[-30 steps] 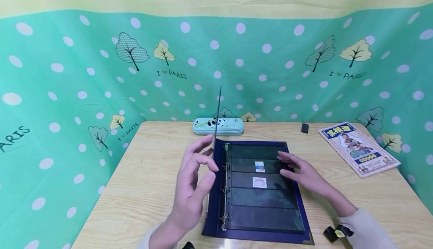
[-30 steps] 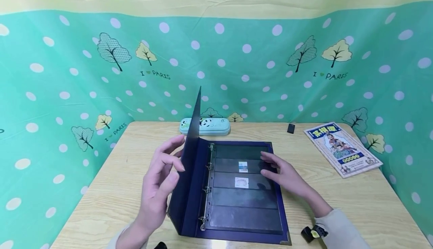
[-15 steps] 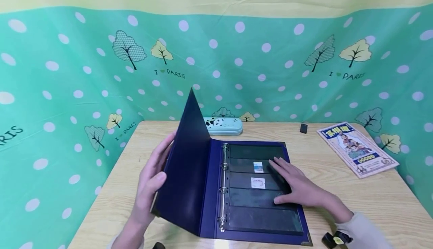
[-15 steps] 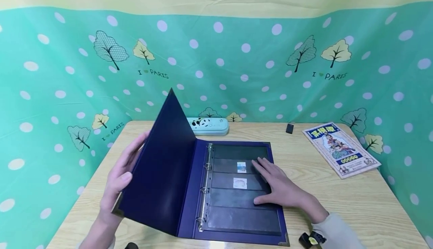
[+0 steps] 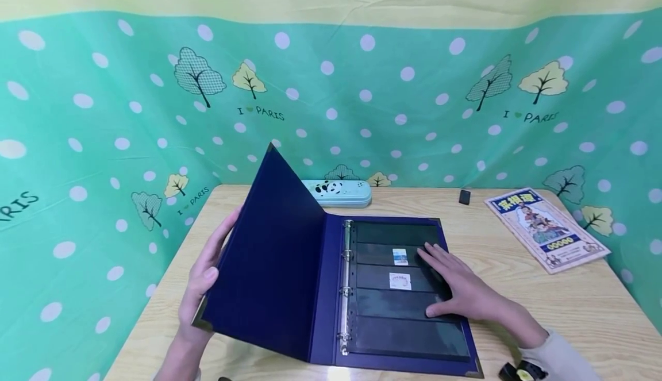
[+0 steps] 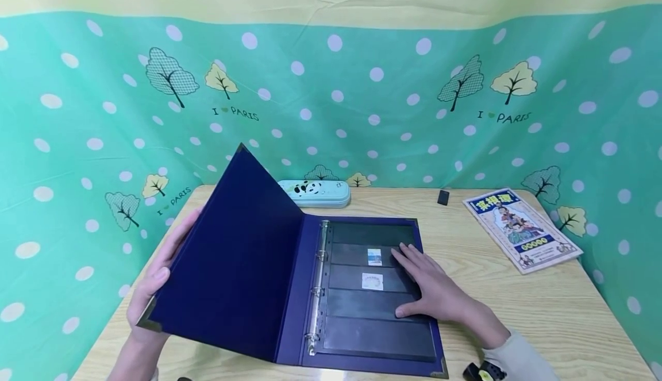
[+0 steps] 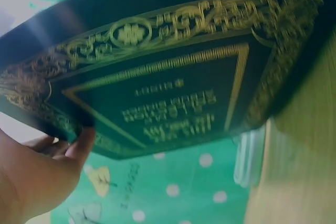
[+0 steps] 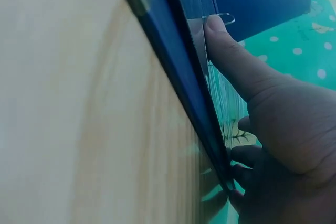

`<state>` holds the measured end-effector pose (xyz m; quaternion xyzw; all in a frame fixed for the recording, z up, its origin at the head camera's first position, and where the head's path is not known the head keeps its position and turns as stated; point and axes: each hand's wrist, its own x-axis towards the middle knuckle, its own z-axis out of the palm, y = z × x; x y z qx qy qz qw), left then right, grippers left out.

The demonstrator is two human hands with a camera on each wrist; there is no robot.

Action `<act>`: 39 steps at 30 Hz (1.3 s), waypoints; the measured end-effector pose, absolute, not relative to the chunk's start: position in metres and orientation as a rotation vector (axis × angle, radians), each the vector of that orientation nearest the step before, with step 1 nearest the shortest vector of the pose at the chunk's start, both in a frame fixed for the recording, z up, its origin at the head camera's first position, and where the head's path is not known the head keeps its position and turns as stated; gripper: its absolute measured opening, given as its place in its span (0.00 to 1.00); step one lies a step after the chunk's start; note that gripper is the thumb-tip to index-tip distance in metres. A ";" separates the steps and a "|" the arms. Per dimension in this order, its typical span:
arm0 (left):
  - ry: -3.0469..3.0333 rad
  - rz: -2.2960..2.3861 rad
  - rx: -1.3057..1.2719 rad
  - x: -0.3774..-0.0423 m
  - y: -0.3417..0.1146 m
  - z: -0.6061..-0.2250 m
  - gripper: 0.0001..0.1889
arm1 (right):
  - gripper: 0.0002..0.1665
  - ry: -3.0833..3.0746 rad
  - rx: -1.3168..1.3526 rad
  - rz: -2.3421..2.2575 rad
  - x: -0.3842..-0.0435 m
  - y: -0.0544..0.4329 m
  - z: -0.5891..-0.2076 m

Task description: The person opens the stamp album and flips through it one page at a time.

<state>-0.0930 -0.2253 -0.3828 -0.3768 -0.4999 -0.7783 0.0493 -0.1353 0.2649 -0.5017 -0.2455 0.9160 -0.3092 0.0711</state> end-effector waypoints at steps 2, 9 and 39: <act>-1.515 -2.369 -1.166 -0.093 -0.232 -0.387 0.37 | 0.74 2.751 -0.727 -0.938 -0.134 0.269 -0.503; -1.306 -2.553 -1.291 -0.097 -0.262 -0.407 0.37 | 0.74 2.755 -0.702 -0.935 -0.131 0.278 -0.502; -3.059 -1.261 -0.104 -0.092 -0.341 -0.458 0.46 | 0.74 2.766 -0.704 -0.916 -0.127 0.287 -0.500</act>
